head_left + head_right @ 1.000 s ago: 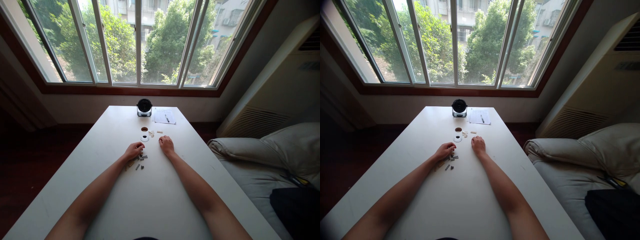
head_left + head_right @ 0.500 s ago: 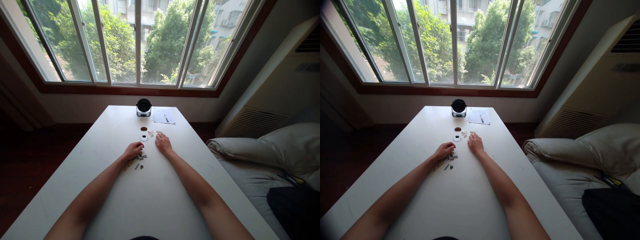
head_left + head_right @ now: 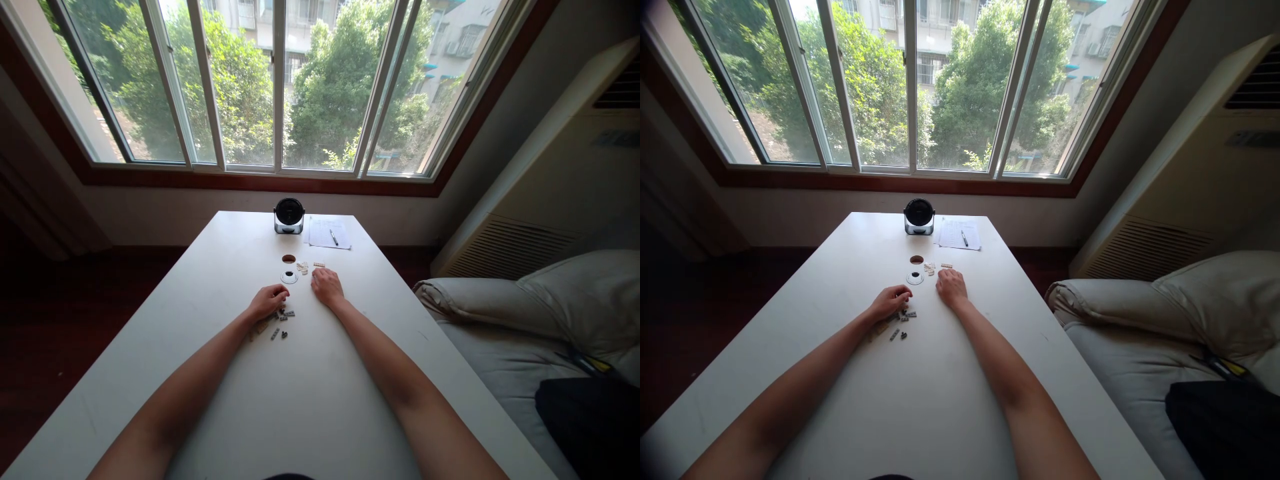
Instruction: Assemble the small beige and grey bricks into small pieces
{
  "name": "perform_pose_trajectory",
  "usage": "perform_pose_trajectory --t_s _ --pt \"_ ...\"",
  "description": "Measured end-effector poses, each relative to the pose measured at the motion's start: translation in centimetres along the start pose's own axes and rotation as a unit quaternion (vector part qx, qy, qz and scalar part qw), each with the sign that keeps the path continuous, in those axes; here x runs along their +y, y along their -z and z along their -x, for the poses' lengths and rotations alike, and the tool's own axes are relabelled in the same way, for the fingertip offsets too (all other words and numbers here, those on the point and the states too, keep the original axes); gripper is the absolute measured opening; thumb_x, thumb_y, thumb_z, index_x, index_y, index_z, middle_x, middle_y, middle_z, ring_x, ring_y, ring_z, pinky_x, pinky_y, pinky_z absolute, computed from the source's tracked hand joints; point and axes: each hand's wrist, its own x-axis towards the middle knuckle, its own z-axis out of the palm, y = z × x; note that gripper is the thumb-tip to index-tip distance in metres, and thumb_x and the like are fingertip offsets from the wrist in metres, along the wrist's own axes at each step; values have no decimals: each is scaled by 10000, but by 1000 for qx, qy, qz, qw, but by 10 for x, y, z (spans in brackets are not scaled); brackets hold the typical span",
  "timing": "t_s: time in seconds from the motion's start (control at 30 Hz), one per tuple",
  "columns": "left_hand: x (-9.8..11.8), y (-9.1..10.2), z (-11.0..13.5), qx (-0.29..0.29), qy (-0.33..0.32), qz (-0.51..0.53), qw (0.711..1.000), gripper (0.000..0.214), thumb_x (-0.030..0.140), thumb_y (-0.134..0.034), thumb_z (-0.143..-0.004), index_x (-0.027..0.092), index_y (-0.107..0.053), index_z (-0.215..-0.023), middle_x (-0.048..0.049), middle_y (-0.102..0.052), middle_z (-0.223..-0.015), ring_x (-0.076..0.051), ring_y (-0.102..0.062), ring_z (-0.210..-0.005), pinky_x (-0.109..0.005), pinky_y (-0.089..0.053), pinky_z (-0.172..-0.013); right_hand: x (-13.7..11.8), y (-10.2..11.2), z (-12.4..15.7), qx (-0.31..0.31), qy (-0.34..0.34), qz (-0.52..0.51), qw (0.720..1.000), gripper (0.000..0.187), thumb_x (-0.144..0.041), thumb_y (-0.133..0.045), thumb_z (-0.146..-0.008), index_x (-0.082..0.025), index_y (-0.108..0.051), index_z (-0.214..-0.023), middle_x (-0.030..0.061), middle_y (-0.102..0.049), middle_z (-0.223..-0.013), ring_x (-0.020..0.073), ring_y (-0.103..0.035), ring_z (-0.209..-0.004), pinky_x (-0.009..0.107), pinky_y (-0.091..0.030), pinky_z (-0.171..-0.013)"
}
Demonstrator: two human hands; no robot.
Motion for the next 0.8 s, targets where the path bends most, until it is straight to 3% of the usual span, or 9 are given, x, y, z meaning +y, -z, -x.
perform_pose_trajectory --t_s 0.23,0.8 --pt "-2 -1 0 -7 6 -13 1000 276 394 -509 -902 195 -700 -924 -46 -715 -842 -166 -664 -769 -247 -496 -704 1 -1 -3 -25 -45 20 998 337 -359 -488 -973 -204 -615 -1244 124 -538 -1366 273 -409 -1276 384 -324 -1042" --pt "-4 -1 0 -17 4 -17 1000 277 392 -483 -920 203 -685 -945 -51 -710 -870 -170 -661 -790 -258 -501 -711 8 -10 -15 -29 -71 4 997 443 -401 -494 -971 -193 -550 -1359 144 -464 -1444 291 -359 -1327 399 -297 -1079"
